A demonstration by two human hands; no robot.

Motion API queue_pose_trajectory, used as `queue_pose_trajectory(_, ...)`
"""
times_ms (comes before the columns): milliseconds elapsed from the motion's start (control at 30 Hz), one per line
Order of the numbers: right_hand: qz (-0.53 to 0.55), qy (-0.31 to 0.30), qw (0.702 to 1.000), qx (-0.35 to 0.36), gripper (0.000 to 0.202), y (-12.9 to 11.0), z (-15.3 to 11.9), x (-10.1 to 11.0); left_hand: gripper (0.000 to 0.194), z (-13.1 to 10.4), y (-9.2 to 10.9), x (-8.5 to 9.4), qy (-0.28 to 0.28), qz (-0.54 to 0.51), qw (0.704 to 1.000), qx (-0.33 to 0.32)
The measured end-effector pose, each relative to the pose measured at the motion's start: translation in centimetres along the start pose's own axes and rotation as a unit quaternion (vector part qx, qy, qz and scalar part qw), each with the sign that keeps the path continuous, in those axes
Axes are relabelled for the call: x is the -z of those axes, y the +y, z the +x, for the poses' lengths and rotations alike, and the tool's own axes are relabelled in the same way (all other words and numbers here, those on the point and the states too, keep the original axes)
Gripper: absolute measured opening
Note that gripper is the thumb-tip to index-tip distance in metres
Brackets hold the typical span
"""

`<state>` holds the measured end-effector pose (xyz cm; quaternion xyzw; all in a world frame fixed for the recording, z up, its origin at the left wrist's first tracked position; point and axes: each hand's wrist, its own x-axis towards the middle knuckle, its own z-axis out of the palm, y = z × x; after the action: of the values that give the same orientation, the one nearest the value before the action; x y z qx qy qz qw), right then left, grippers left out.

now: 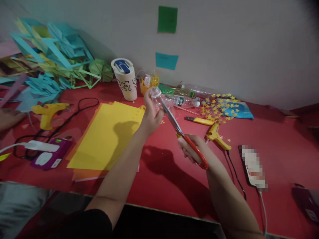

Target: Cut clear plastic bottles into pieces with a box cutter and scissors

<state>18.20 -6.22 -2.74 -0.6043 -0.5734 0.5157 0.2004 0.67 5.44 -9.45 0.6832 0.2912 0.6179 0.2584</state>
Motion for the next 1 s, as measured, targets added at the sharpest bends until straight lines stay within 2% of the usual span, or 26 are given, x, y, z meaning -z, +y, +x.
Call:
queue_pose_trajectory(167, -0.005, 0.010, 1.000, 0.011, 0.051, -0.2, -0.1, 0.1, 0.066, -0.4, 0.2, -0.6, -0.029, -0.010, 0.999, 0.009)
queue_pose_trajectory(567, -0.051, 0.029, 0.998, 0.007, 0.057, -0.4, -0.2, 0.4, 0.064, -0.2, 0.6, -0.8, -0.020, -0.029, 0.999, -0.010)
queue_pose_trajectory(767, -0.015, 0.012, 1.000, 0.007, 0.053, -0.3, -0.1, 0.3, 0.065, -0.3, 0.5, -1.0, -0.021, -0.044, 0.999, 0.008)
queue_pose_trajectory(900, -0.011, -0.022, 1.000, 0.006, 0.047, -0.2, 0.0, 0.5, 0.064, -0.1, -0.2, -0.5, -0.017, -0.052, 0.998, 0.035)
queue_pose_trajectory(1000, -0.037, -0.029, 0.999, 0.025, 0.047, -0.4, -0.1, 0.6, 0.057, 0.3, -0.8, 0.7, 0.028, -0.060, 0.996, 0.052)
